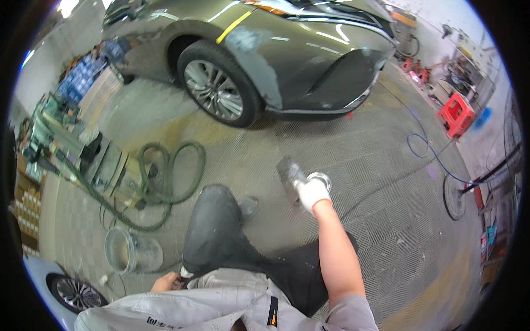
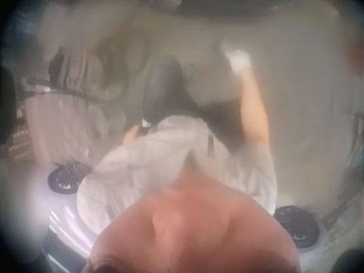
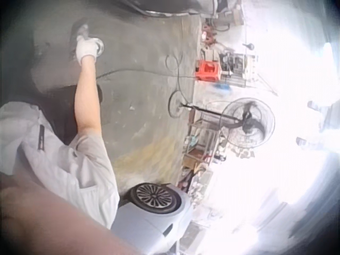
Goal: The person applies body filler to a damaged area on the front bumper of a car using a putty knife and a sanding block. They spread the filler, smooth it, and then sand the area to level the surface.
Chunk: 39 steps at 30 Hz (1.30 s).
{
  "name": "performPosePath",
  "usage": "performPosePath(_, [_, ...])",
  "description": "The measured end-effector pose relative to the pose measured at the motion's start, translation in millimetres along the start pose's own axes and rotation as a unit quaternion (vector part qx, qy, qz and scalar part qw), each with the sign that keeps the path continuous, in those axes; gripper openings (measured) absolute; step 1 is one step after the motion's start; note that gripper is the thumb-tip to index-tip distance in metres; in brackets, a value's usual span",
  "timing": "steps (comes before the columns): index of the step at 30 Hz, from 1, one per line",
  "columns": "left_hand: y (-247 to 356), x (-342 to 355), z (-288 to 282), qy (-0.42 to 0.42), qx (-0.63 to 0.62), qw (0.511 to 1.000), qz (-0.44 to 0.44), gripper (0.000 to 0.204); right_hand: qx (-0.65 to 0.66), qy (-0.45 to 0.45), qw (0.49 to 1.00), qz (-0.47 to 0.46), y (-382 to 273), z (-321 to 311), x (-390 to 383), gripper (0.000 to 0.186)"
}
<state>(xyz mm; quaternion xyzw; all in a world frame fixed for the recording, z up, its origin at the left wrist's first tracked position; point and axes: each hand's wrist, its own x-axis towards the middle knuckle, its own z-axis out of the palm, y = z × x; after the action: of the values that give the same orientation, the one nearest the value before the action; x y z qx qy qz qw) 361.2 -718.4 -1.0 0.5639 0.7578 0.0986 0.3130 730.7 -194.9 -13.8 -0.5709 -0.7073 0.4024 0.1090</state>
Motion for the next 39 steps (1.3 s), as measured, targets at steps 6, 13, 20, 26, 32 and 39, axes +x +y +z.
performPosePath(6, [43,48,26,0.133,0.030,0.985,0.110,0.054,0.228,-0.017,0.971,0.066,2,1,14,0.051])
performPosePath(13, [89,10,-42,-0.034,0.137,0.988,0.063,0.034,0.243,0.010,0.969,0.033,21,7,16,0.049])
performPosePath(20, [99,-31,-20,-0.047,-0.100,0.980,0.165,0.023,0.265,0.018,0.961,0.077,5,-5,-14,0.044])
performPosePath(26, [102,-13,-1,0.066,-0.289,0.945,0.138,0.005,0.341,0.023,0.934,0.102,21,-1,-3,0.046])
performPosePath(32, [124,-11,-4,0.051,-0.402,0.913,0.055,0.020,0.349,-0.006,0.921,0.174,96,-2,30,0.049])
performPosePath(39, [84,26,-40,-0.001,-0.186,0.979,0.089,0.037,0.303,0.047,0.935,0.180,143,16,54,0.048])
